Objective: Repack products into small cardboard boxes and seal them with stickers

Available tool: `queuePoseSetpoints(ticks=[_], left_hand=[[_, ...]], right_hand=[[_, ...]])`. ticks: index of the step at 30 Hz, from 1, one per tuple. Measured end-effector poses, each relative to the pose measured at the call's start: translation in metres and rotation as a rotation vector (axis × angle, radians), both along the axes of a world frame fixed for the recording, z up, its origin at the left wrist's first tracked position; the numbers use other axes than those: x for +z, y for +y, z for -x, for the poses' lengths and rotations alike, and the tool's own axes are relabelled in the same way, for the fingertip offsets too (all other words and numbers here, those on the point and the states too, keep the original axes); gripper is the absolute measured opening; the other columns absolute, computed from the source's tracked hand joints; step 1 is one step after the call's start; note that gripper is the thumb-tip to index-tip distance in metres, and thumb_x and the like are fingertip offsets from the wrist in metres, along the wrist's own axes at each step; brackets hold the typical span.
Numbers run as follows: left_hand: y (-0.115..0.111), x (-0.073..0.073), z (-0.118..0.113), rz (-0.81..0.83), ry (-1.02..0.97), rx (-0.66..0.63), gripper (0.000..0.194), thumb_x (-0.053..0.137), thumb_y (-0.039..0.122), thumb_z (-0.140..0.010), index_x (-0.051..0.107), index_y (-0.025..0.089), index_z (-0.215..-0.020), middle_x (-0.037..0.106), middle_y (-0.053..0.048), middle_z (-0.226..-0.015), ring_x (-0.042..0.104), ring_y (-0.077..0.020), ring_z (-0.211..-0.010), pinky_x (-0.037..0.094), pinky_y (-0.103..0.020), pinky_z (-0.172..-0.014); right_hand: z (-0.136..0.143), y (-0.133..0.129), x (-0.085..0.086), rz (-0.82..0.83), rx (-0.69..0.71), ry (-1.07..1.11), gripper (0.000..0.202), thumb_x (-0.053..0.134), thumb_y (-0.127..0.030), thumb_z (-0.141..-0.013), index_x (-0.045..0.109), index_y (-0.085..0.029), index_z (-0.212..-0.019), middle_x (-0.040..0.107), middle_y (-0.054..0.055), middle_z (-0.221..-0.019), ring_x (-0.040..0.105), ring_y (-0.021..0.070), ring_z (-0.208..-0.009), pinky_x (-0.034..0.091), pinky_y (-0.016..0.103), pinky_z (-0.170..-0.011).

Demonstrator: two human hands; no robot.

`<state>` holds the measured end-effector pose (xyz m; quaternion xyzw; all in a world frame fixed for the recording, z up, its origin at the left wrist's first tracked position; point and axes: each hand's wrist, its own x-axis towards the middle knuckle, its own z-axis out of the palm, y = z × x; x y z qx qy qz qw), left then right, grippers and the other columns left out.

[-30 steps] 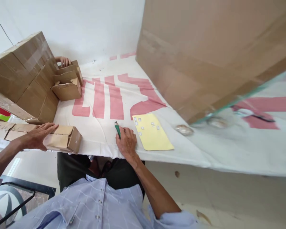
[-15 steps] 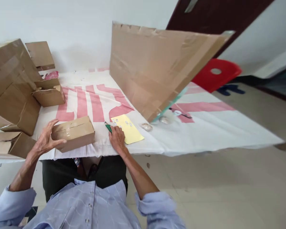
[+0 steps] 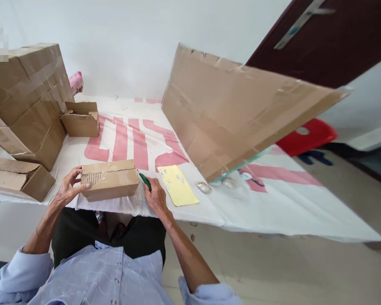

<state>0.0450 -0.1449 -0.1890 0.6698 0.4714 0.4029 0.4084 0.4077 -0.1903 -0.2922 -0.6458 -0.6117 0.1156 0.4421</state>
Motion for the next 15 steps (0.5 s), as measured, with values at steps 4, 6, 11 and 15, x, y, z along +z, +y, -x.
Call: queuePoseSetpoints(ticks=[4,6,11,15], left_hand=[[-0.005,-0.008,0.002,-0.013,-0.002,-0.019,0.062,0.087,0.059,-0.078,0.071,0.027,-0.128,0.051,-0.014,-0.160,0.054,-0.0391,-0.150,0.053,-0.055,-0.117],[-0.008,-0.011,0.003,-0.016,0.001,-0.031,0.066,0.087,0.060,-0.081,0.069,0.027,-0.136,0.048,-0.014,-0.161,0.051,-0.0392,-0.153,0.053,-0.055,-0.118],[-0.012,-0.015,0.004,-0.013,0.013,-0.073,0.071,0.085,0.062,-0.084,0.066,0.031,-0.144,0.044,-0.013,-0.165,0.044,-0.0392,-0.158,0.050,-0.056,-0.121],[-0.012,-0.014,0.004,0.000,0.019,-0.101,0.073,0.085,0.061,-0.085,0.064,0.032,-0.148,0.042,-0.013,-0.165,0.039,-0.0397,-0.160,0.047,-0.058,-0.123]], right_hand=[[0.009,0.004,0.039,0.076,0.053,0.337,0.046,0.059,-0.050,-0.095,0.075,-0.017,-0.123,0.076,0.009,-0.095,0.067,0.0215,-0.074,0.057,0.035,-0.068],[0.009,0.004,0.060,0.102,0.063,0.428,0.050,0.064,-0.054,-0.094,0.075,-0.017,-0.125,0.073,0.004,-0.082,0.058,0.0169,-0.061,0.051,0.031,-0.058],[0.004,-0.001,0.113,0.087,0.175,0.472,0.048,0.069,-0.053,-0.093,0.076,-0.017,-0.124,0.069,0.000,-0.074,0.050,0.0128,-0.054,0.045,0.028,-0.052],[0.007,-0.002,0.154,0.157,0.405,0.307,0.039,0.069,-0.046,-0.095,0.081,-0.018,-0.118,0.071,0.000,-0.073,0.057,0.0143,-0.061,0.050,0.030,-0.061]])
